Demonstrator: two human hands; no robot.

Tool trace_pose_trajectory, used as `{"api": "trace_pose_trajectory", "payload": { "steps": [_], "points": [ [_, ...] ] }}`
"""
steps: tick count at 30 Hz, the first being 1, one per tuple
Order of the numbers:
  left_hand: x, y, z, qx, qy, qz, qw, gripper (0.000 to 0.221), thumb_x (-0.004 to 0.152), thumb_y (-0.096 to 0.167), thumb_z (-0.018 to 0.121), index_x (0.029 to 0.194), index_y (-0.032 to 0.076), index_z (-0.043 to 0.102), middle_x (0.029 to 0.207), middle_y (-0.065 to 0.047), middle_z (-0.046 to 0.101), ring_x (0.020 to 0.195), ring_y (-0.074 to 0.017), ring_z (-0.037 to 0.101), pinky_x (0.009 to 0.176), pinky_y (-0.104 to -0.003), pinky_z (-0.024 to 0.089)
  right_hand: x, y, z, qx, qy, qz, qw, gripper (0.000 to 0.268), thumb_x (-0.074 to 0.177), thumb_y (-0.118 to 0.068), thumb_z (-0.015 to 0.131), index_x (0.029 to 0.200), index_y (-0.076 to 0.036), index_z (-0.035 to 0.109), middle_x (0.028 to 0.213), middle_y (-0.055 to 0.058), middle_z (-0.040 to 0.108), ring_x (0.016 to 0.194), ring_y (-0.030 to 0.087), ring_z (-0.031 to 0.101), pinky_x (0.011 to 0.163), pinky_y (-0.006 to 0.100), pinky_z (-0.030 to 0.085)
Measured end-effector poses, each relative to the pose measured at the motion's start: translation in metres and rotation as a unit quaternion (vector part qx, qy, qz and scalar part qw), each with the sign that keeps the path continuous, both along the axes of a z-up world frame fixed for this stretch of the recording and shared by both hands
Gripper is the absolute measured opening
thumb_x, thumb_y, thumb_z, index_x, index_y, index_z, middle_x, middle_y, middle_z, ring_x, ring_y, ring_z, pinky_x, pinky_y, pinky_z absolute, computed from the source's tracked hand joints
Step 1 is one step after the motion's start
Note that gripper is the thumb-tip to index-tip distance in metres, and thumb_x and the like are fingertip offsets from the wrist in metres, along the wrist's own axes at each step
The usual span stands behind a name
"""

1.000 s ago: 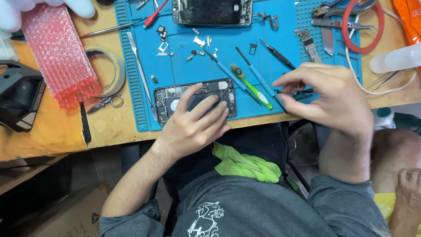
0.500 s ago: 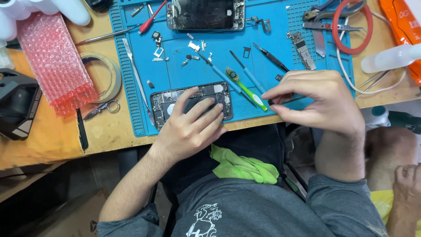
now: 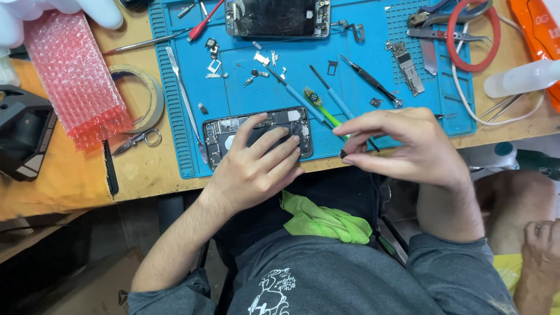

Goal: Assembling and repairing internal components of a smartphone using precision tools on a repair mat.

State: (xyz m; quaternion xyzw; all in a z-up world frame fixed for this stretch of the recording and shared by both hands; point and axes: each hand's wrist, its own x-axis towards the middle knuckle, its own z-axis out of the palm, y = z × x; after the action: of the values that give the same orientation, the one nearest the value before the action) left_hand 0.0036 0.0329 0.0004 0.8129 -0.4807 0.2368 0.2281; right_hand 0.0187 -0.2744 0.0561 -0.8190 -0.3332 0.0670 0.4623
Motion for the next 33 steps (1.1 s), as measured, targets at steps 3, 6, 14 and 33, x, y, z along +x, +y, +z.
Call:
{"api": "trace_pose_trajectory", "payload": {
  "steps": [3, 6, 14, 33],
  "points": [
    [0.0, 0.001, -0.003, -0.001, -0.005, -0.001, 1.0, 0.023, 0.111, 0.023, 0.086, 0.105, 0.001, 0.081, 0.119, -0.012, 0.082, 0.113, -0.0308, 0.076, 0.111, -0.062, 0.057, -0.008, 0.008, -0.003, 0.038, 0.032, -0.018, 0.999, 0.044, 0.09, -0.007, 0.095, 0.128, -0.004, 0.072, 0.094, 0.006, 0.086, 0.089, 0.013, 0.086, 0.092, 0.026, 0.071],
    [-0.001, 0.001, -0.001, -0.008, 0.001, 0.003, 1.0, 0.024, 0.111, 0.025, 0.084, 0.105, 0.002, 0.08, 0.12, -0.011, 0.08, 0.112, -0.0308, 0.076, 0.11, -0.061, 0.057, -0.011, 0.01, -0.008, 0.037, 0.012, -0.031, 0.999, 0.053, 0.092, -0.012, 0.096, 0.132, -0.006, 0.062, 0.095, 0.004, 0.087, 0.091, 0.013, 0.087, 0.09, 0.025, 0.066],
    [-0.03, -0.013, 0.017, -0.206, 0.182, 0.02, 0.961, 0.02, 0.111, 0.013, 0.076, 0.126, 0.0, 0.077, 0.12, -0.014, 0.083, 0.108, -0.0309, 0.079, 0.11, -0.054, 0.06, -0.034, 0.032, -0.03, 0.021, -0.172, -0.026, 0.984, 0.046, 0.103, -0.002, 0.091, 0.132, 0.002, 0.056, 0.108, 0.013, 0.084, 0.093, 0.024, 0.084, 0.094, 0.042, 0.069],
    [-0.035, -0.016, 0.026, -0.254, 0.23, -0.024, 0.939, 0.008, 0.108, 0.008, 0.074, 0.107, 0.003, 0.08, 0.109, -0.007, 0.083, 0.097, -0.0271, 0.079, 0.105, -0.05, 0.056, -0.05, 0.044, -0.014, 0.019, -0.224, 0.002, 0.974, 0.027, 0.099, 0.004, 0.088, 0.108, 0.002, 0.063, 0.102, 0.019, 0.084, 0.086, 0.032, 0.083, 0.076, 0.04, 0.065]
  ]
}}
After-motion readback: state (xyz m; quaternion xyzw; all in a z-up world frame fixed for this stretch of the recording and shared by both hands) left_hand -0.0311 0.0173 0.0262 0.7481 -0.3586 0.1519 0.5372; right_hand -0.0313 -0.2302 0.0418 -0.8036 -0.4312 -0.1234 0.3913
